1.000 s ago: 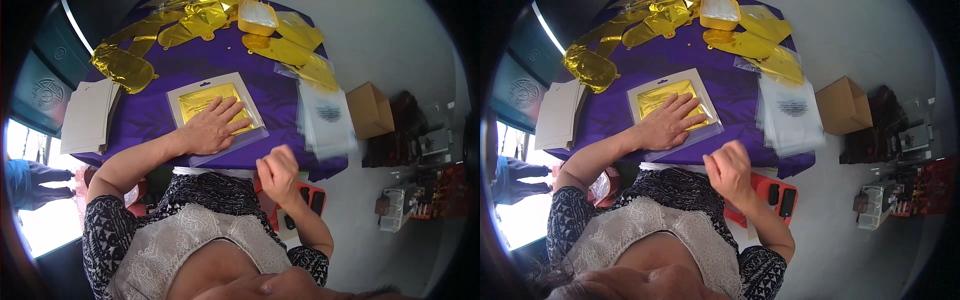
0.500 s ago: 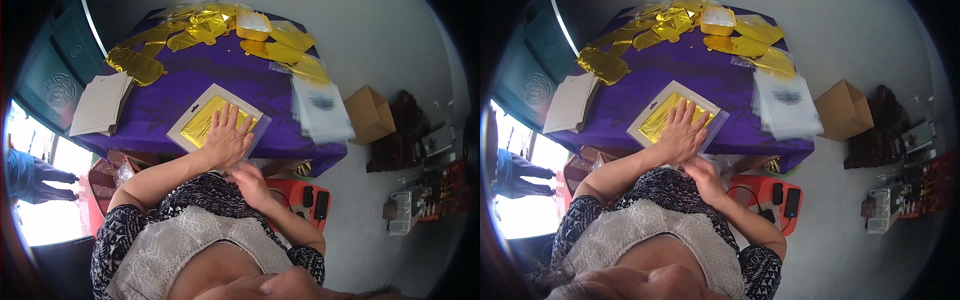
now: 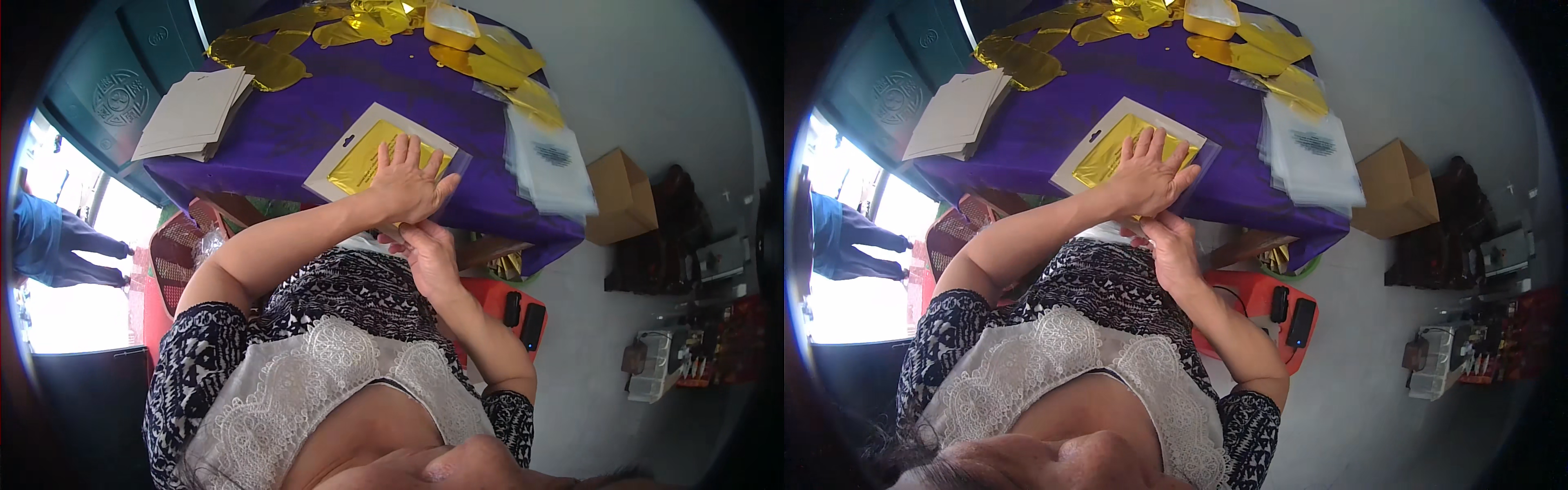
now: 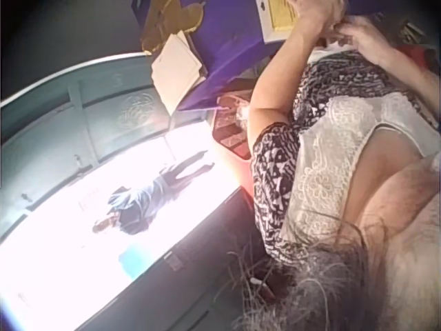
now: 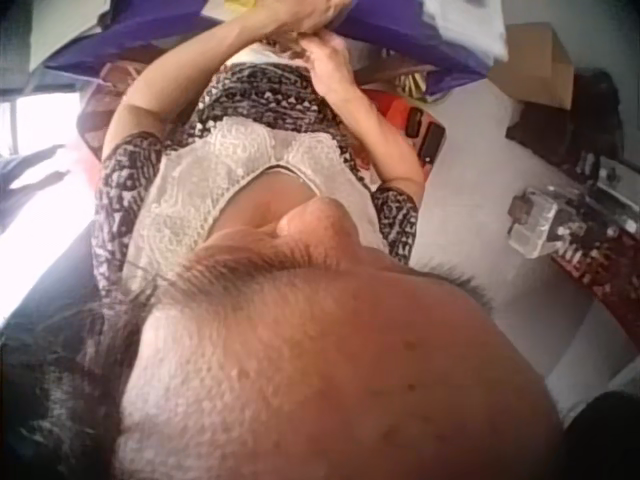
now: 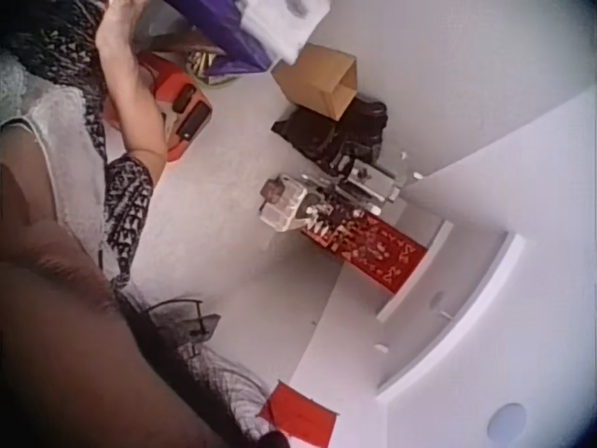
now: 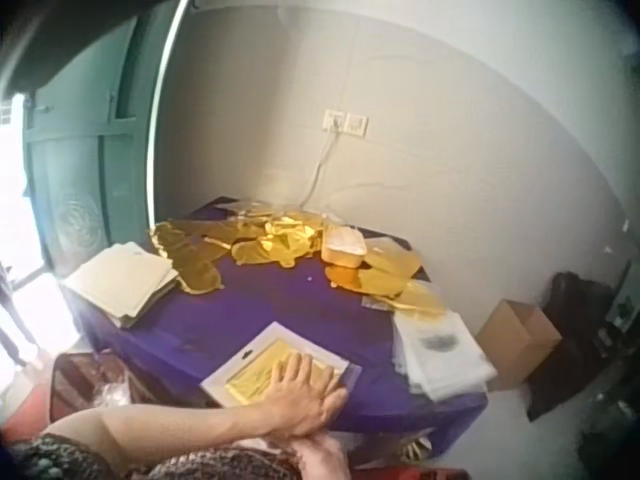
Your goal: The person manually inserts gold foil balloons into plastic sleeves along with cardboard inserts, then seals the packaging by hand.
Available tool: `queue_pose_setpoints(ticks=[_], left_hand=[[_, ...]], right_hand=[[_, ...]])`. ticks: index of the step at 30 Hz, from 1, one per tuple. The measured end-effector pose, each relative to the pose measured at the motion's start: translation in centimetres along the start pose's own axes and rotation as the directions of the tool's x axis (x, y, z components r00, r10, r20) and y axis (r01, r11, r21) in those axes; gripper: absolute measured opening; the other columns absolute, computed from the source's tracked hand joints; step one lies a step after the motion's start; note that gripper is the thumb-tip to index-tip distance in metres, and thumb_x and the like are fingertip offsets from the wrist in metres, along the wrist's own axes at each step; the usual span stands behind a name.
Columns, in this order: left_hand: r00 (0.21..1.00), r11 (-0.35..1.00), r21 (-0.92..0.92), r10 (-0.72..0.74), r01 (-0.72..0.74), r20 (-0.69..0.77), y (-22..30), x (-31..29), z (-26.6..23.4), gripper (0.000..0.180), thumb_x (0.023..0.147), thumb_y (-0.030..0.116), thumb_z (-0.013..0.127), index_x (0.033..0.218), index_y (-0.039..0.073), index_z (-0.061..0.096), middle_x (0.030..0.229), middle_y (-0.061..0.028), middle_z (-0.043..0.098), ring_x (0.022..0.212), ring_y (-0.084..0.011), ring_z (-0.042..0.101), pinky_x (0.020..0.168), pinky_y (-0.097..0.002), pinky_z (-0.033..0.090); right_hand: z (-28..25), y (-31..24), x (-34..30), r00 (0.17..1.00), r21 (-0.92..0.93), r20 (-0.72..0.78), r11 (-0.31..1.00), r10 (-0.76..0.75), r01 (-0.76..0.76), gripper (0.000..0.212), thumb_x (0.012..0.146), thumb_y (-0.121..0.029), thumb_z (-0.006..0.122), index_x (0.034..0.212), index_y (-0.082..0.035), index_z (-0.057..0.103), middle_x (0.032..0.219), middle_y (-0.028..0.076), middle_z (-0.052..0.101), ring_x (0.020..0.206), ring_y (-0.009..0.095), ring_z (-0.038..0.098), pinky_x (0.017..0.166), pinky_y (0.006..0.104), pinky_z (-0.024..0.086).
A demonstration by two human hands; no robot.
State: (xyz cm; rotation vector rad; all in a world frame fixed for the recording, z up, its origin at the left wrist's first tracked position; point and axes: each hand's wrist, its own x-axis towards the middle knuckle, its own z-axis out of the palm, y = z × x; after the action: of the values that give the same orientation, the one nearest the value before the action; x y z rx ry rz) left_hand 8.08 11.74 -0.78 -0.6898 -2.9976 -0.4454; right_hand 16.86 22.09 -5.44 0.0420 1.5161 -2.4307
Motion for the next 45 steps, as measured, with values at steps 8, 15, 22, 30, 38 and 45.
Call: queue_pose_setpoints(ticks=[8, 15, 22, 30, 38, 45], left_hand=[[0.999, 0.999, 0.006, 0.039, -0.039, 0.017, -3.6, 0.6, -6.0, 0.065, 0.092, 0.047, 0.059, 0.140, 0.005, 0.052, 0.127, -0.0206, 0.060, 0.120, -0.0395, 0.050, 0.101, -0.0530, 0.041], [0.966, 0.633, -0.773, 0.169, 0.046, 0.195, -7.7, 0.2, -12.5, 0.040, 0.083, 0.026, 0.078, 0.109, -0.003, 0.068, 0.098, -0.0090, 0.072, 0.087, -0.0148, 0.067, 0.079, -0.0275, 0.052], [0.922, 0.346, -0.925, 0.285, 0.156, 0.262, -9.6, 0.6, -10.9, 0.019, 0.082, 0.011, 0.079, 0.095, 0.000, 0.072, 0.082, -0.0028, 0.072, 0.070, -0.0105, 0.066, 0.067, -0.0253, 0.053], [0.982, -0.029, -0.983, -0.051, 0.179, 0.180, -10.3, -0.4, -9.0, 0.010, 0.084, 0.002, 0.073, 0.093, -0.003, 0.071, 0.084, -0.0108, 0.074, 0.069, -0.0163, 0.070, 0.067, -0.0299, 0.059], [0.985, -0.173, -0.981, -0.129, 0.091, 0.114, -10.6, -2.8, -6.7, 0.006, 0.085, 0.000, 0.072, 0.089, -0.003, 0.070, 0.081, -0.0109, 0.073, 0.066, -0.0170, 0.069, 0.065, -0.0310, 0.058], [0.977, -0.111, -0.993, -0.205, 0.026, 0.048, -9.4, -5.3, -7.8, 0.010, 0.087, 0.003, 0.073, 0.095, -0.003, 0.069, 0.086, -0.0078, 0.071, 0.075, -0.0138, 0.069, 0.070, -0.0279, 0.058]], right_hand=[[-2.3, -3.5, -2.3, 0.997, -0.123, -0.001, 0.989, 0.077, -0.077, 0.020, 0.089, -0.003, 0.061, 0.104, 0.008, 0.068, 0.101, 0.013, 0.072, 0.078, 0.019, 0.070, 0.071, 0.0294, 0.058], [-5.1, -8.9, -2.1, 0.954, -0.591, 0.264, 0.806, 0.142, 0.043, 0.018, 0.090, -0.001, 0.061, 0.102, 0.008, 0.071, 0.088, 0.009, 0.072, 0.075, 0.014, 0.068, 0.072, 0.0288, 0.057], [-4.1, -12.8, -0.3, 0.926, -0.708, 0.237, 0.705, 0.294, -0.042, 0.015, 0.089, 0.001, 0.061, 0.098, 0.010, 0.070, 0.085, 0.004, 0.071, 0.075, 0.008, 0.065, 0.069, 0.0242, 0.053], [-3.2, -10.2, 0.4, 0.973, -0.382, -0.097, 0.910, -0.211, 0.159, 0.029, 0.092, -0.014, 0.067, 0.114, 0.005, 0.066, 0.098, 0.006, 0.071, 0.085, 0.012, 0.065, 0.078, 0.0245, 0.051], [-1.7, -6.5, 0.4, 0.880, -0.566, -0.107, 0.757, -0.462, 0.328, 0.024, 0.101, -0.019, 0.060, 0.105, 0.004, 0.068, 0.092, -0.002, 0.066, 0.083, 0.005, 0.055, 0.075, 0.0236, 0.046], [-1.6, -5.7, 0.7, 0.853, -0.568, -0.121, 0.740, -0.508, 0.360, 0.023, 0.100, -0.018, 0.064, 0.104, 0.005, 0.068, 0.095, 0.001, 0.067, 0.083, 0.007, 0.057, 0.077, 0.0240, 0.047]])
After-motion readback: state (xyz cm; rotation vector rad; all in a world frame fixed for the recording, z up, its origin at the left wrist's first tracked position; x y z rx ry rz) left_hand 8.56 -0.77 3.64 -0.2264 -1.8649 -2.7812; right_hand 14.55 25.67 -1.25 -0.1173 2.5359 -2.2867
